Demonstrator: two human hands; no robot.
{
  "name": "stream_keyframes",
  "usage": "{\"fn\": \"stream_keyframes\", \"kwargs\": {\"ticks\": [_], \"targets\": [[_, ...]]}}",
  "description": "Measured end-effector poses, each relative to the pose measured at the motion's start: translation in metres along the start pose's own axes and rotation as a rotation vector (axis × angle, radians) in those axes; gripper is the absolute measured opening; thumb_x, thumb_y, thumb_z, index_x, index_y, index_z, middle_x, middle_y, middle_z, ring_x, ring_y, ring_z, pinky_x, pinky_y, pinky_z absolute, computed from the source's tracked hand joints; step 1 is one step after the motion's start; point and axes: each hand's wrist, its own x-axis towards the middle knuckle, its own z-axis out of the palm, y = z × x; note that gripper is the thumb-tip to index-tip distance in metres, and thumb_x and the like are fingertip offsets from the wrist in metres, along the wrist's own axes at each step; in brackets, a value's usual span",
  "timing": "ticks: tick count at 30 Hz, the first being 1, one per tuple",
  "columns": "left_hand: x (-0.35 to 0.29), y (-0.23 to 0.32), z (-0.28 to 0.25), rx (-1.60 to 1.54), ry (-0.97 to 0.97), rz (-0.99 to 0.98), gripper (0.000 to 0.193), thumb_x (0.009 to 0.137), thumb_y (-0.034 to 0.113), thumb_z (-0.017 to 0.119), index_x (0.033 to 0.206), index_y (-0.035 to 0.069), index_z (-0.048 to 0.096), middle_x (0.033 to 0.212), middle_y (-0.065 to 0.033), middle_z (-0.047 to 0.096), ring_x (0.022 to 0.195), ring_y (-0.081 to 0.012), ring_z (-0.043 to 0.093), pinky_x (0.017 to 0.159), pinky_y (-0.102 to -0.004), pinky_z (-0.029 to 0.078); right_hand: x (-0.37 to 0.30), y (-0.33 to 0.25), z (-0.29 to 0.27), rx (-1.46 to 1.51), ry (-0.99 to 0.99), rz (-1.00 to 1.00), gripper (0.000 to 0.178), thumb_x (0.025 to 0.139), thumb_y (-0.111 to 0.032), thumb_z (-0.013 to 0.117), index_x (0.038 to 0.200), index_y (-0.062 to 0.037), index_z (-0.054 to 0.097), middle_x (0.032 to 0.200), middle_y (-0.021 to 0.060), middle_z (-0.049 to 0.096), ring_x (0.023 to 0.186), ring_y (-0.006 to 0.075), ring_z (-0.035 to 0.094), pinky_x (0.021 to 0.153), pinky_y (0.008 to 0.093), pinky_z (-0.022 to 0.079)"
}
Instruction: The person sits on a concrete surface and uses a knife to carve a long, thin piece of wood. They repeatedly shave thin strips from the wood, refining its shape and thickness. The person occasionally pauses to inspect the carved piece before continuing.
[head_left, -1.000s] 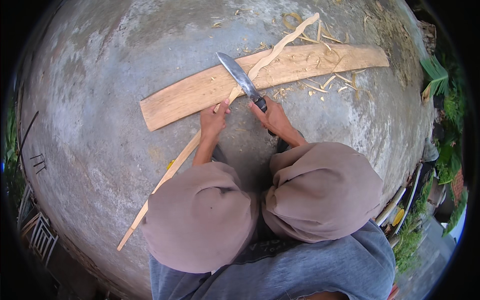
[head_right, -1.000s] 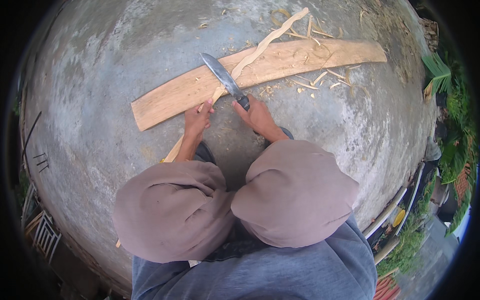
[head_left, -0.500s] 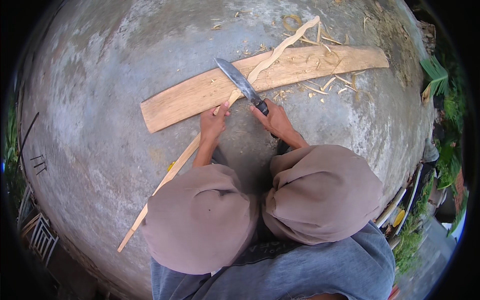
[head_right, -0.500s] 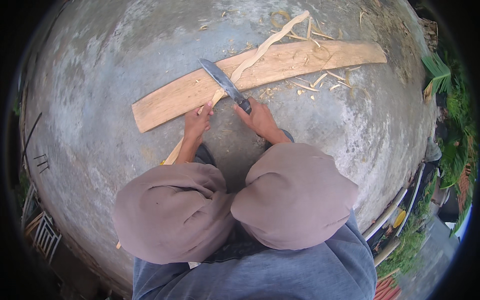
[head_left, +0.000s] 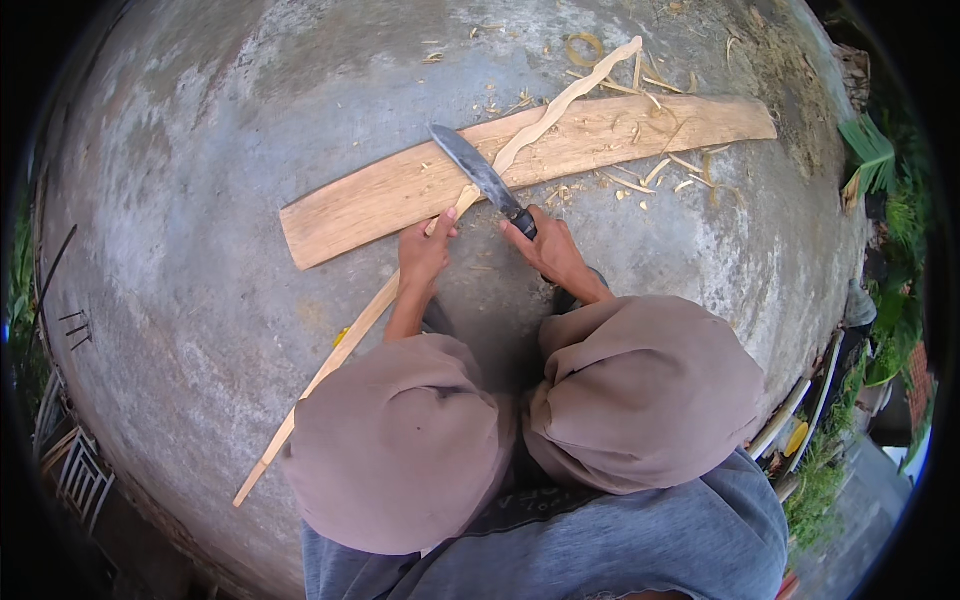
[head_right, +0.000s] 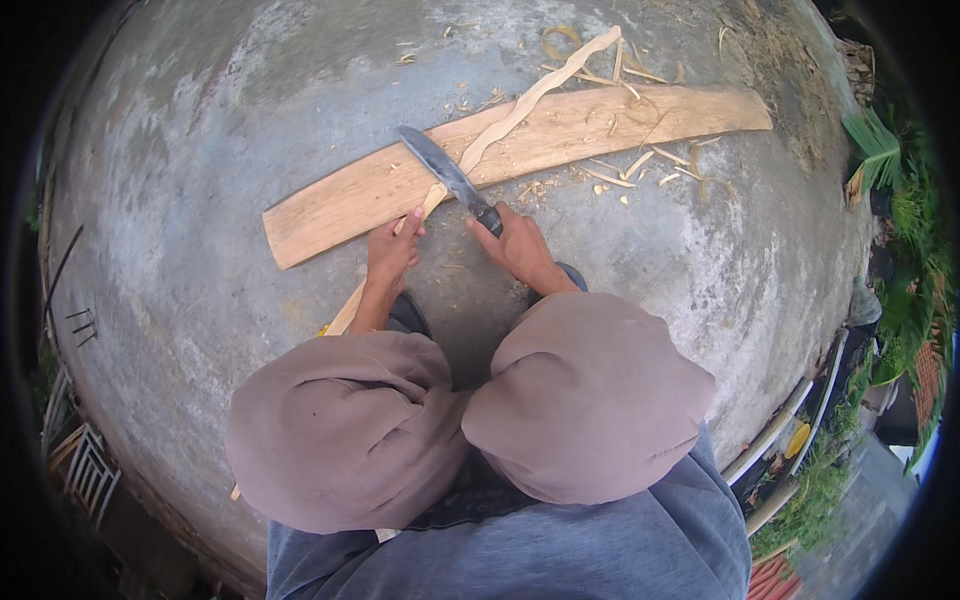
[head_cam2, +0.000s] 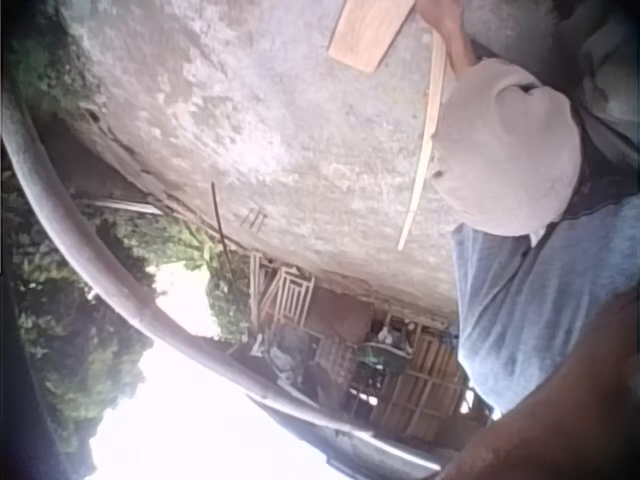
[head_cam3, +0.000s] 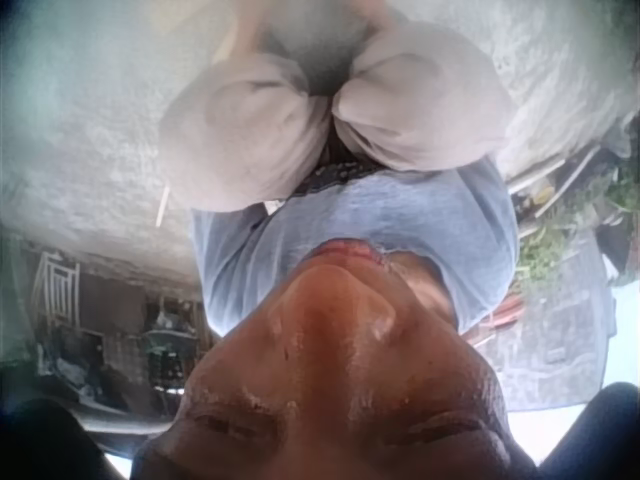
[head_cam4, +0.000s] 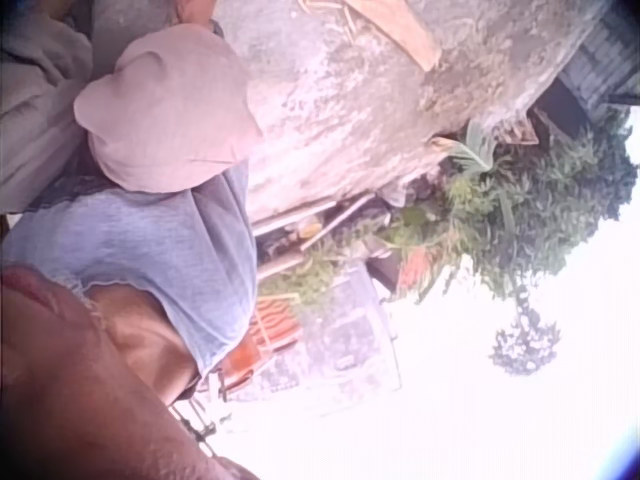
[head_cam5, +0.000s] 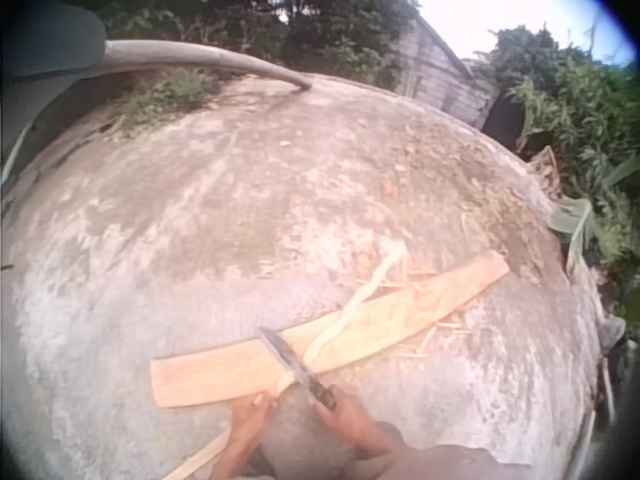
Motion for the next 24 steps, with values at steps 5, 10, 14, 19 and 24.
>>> {"fn": "stream_keyframes", "kwargs": {"ticks": [5, 10, 14, 19, 24], "targets": [[-0.001, -0.001, -0.006, 0.064, 0.036, 0.017, 0.038, 0.097, 0.040, 0.078, 0.096, 0.002, 0.070, 0.066, 0.0050, 0.049, 0.047, -0.0029, 0.036, 0.043, -0.0237, 0.029, 0.007, 0.024, 0.022, -0.101, 0.061, -0.124, 0.056, 0.099, -0.047, 0.069, 0.108, 0.0077, 0.064, 0.068, 0.0216, 0.068, 0.060, 0.0294, 0.071, 0.058, 0.0420, 0.054], [0.006, -0.008, -0.002, 0.069, 0.032, 0.035, 0.039, 0.095, 0.041, 0.080, 0.095, 0.002, 0.076, 0.071, 0.0022, 0.061, 0.047, -0.0064, 0.040, 0.044, -0.0261, 0.032, 0.004, 0.005, 0.004, 0.222, -0.037, 0.135, 0.058, 0.098, -0.048, 0.070, 0.108, 0.0086, 0.064, 0.072, 0.0237, 0.069, 0.064, 0.0309, 0.072, 0.062, 0.0417, 0.055], [0.002, -0.006, 0.000, 0.041, 0.043, 0.066, 0.039, 0.095, 0.041, 0.080, 0.096, 0.002, 0.076, 0.072, 0.0019, 0.061, 0.047, -0.0065, 0.040, 0.044, -0.0262, 0.031, 0.003, 0.013, 0.007, 0.031, -0.021, 0.014, 0.055, 0.099, -0.047, 0.069, 0.105, 0.0069, 0.063, 0.069, 0.0189, 0.068, 0.062, 0.0274, 0.071, 0.061, 0.0398, 0.054], [0.005, -0.008, -0.005, 0.069, 0.031, 0.041, 0.039, 0.095, 0.040, 0.080, 0.099, 0.002, 0.076, 0.073, 0.0015, 0.061, 0.049, -0.0063, 0.042, 0.044, -0.0268, 0.033, -0.002, 0.021, 0.014, -0.131, 0.074, -0.130, 0.052, 0.099, -0.045, 0.070, 0.102, 0.0061, 0.063, 0.068, 0.0215, 0.066, 0.065, 0.0363, 0.071, 0.064, 0.0455, 0.054], [0.005, -0.006, -0.004, 0.063, 0.033, 0.004, 0.040, 0.094, 0.041, 0.080, 0.096, 0.002, 0.076, 0.072, 0.0025, 0.060, 0.050, -0.0060, 0.042, 0.046, -0.0265, 0.033, -0.004, 0.013, 0.012, 0.029, 0.013, -0.038, 0.050, 0.099, -0.044, 0.071, 0.100, 0.0055, 0.063, 0.065, 0.0182, 0.064, 0.059, 0.0286, 0.067, 0.060, 0.0440, 0.053]]}}
